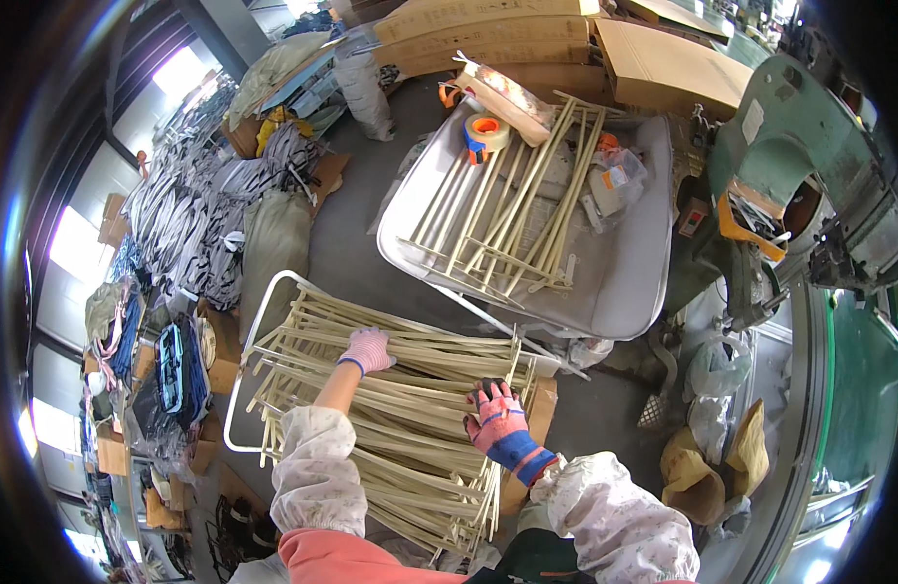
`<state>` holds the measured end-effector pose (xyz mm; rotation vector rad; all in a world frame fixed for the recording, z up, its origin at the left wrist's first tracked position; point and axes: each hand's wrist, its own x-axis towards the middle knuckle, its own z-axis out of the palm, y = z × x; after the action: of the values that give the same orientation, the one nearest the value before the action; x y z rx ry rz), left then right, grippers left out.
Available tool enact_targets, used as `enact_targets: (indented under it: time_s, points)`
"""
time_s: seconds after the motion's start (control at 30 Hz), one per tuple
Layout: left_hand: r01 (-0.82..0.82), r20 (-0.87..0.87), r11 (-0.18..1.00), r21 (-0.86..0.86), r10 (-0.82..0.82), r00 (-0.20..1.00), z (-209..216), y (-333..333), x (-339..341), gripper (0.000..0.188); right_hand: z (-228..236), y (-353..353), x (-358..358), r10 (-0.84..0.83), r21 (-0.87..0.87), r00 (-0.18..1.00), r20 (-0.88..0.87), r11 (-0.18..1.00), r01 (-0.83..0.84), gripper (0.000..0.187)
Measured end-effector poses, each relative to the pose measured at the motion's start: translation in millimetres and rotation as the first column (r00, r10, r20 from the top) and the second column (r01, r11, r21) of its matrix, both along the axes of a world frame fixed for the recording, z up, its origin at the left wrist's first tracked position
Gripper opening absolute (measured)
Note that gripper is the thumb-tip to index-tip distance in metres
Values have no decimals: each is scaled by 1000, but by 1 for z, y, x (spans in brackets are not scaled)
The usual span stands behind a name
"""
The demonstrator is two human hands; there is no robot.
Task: The person repeatedly picks up pairs of light-colored wooden rods, aligns them under a press machine, and presses them together to form small rectangular frames. After each press, the person removes the assembled frame and places it on a nearby green workbench. The process is repeated continuously throughout the clip.
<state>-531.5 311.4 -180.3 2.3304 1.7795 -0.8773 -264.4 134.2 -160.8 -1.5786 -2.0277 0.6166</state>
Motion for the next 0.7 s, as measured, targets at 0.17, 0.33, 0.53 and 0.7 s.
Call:
enact_targets:
  time_s: [0.17, 0.33, 0.53, 0.7]
  points:
    - [9, 303, 997, 72, -31, 953, 15, -23, -1, 67, 7, -33, 50, 7, 169, 986, -167, 985, 22, 30]
    - [73, 417, 997, 23, -76, 906, 46, -44, 30, 63, -41, -143, 214, -369, 185, 897, 244, 926, 330, 30]
    - [251, 78, 967, 46, -254, 964, 81, -54, 48, 40, -69, -310, 483, -692, 189, -87, 717, 73, 979, 36]
    - [322, 69, 922, 216, -343, 937, 96, -59, 109, 42, -62, -443, 601, -574, 146, -365, 733, -391, 909, 36]
